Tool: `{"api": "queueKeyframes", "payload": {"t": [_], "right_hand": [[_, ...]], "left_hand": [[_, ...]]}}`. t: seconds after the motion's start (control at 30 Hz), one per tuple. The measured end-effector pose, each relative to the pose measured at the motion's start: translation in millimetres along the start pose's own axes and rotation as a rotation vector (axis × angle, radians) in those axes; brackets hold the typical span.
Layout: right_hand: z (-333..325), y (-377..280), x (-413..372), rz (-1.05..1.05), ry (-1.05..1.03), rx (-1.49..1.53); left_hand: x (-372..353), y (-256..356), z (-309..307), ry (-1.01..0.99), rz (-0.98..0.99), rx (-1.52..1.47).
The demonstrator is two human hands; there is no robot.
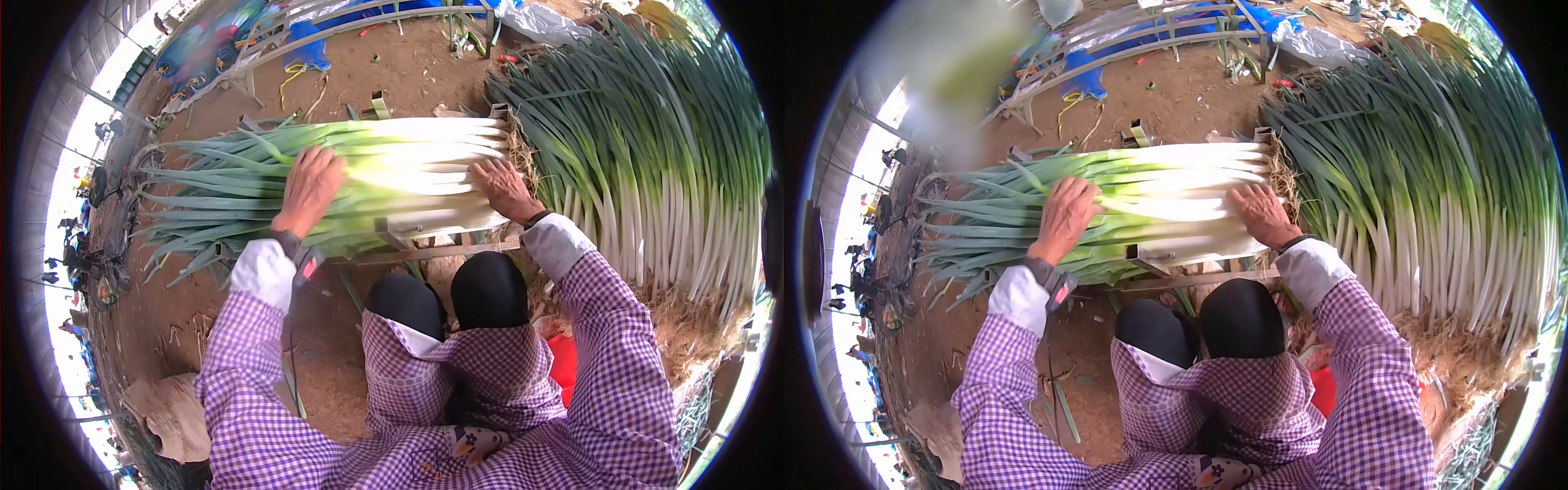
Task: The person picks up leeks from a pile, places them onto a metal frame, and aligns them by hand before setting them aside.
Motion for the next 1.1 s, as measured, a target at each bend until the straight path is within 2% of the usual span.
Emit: {"api": "queueKeyframes", "payload": {"t": [0.1, 0.3, 0.43, 0.53, 0.57, 0.73, 0.77, 0.87, 1.0, 1.1], "right_hand": [[-2.2, -1.4, -0.1, 0.006, -0.015, 0.002], [0.5, 0.2, -1.1, -0.029, -0.005, 0.027], [-3.6, -0.4, -3.1, -0.029, -0.008, 0.039], [-0.1, 4.7, -2.6, -0.026, -0.036, 0.068], [2.2, 6.9, -2.0, -0.044, -0.009, 0.082], [-4.9, 10.0, -2.4, -0.072, 0.005, 0.197], [-3.7, 13.4, -2.4, 0.015, -0.141, 0.234], [-10.2, -1.2, -17.1, -0.007, -0.047, 0.282], [-10.3, -20.8, -36.5, 0.046, 0.079, 0.133], [-4.4, -21.9, -32.6, 0.059, -0.035, 0.241]], "left_hand": [[-35.9, 22.8, -13.1, -0.114, -0.048, -0.007], [-79.4, 27.4, 18.7, -0.03, -0.166, -0.067], [-69.0, 18.0, 23.6, 0.024, -0.238, 0.113], [-49.5, 8.1, 27.4, -0.049, -0.19, 0.143], [-48.3, 0.4, 36.8, -0.127, -0.204, 0.068], [-48.1, 3.5, 46.4, -0.132, -0.233, 0.092], [-49.5, 5.3, 45.9, -0.13, -0.241, 0.079], [-51.5, 9.0, 46.3, -0.126, -0.247, 0.06], [-49.4, 10.6, 47.3, -0.128, -0.245, 0.036], [-48.3, 10.8, 50.8, -0.165, -0.275, 0.042]]}}
Point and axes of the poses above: each hand's wrist, its own x-axis towards the middle knuckle, its own z-axis out of the palm, y = z × x, the point moved 4 cm from there along x, towards the middle knuckle, and after that the axes turned 7 degrees about -y, right-handed, at the moved point
